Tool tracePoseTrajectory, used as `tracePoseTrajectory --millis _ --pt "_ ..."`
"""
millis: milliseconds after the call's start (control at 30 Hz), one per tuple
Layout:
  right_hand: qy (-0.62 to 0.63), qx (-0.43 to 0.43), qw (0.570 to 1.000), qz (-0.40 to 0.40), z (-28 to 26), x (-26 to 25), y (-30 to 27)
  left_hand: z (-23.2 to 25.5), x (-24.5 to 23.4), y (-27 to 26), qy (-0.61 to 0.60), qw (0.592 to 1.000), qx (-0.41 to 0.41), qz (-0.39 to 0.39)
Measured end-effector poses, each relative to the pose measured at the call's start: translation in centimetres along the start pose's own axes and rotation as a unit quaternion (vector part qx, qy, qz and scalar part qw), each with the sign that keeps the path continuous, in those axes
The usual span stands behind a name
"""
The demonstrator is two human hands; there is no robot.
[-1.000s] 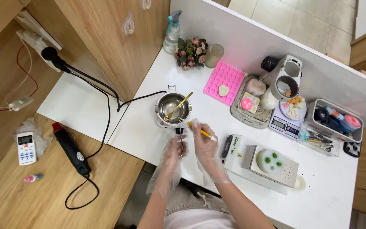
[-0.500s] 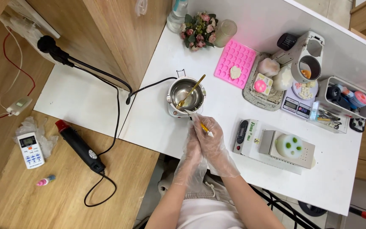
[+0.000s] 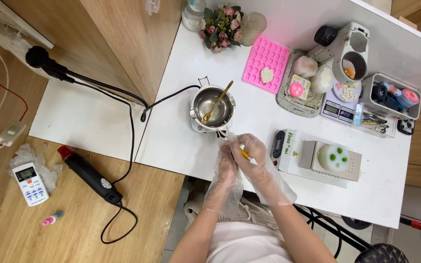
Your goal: Preparing and pouring melted wax for candle decorations at a workbench.
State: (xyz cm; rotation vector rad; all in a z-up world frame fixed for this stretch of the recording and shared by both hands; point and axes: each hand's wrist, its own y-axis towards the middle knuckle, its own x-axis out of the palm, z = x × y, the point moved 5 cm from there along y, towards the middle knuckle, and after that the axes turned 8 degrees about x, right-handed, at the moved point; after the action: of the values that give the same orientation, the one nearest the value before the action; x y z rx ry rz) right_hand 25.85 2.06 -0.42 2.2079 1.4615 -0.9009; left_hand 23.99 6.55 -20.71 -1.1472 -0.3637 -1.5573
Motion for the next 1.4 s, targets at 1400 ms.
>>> tracePoseTrajectory --millis 1400 --pt "-0.075 -0.194 0.978 -0.027 -5.3 2.2 -1.5 -8.0 -8.0 -1.7 0.169 0.962 0.084 -0.195"
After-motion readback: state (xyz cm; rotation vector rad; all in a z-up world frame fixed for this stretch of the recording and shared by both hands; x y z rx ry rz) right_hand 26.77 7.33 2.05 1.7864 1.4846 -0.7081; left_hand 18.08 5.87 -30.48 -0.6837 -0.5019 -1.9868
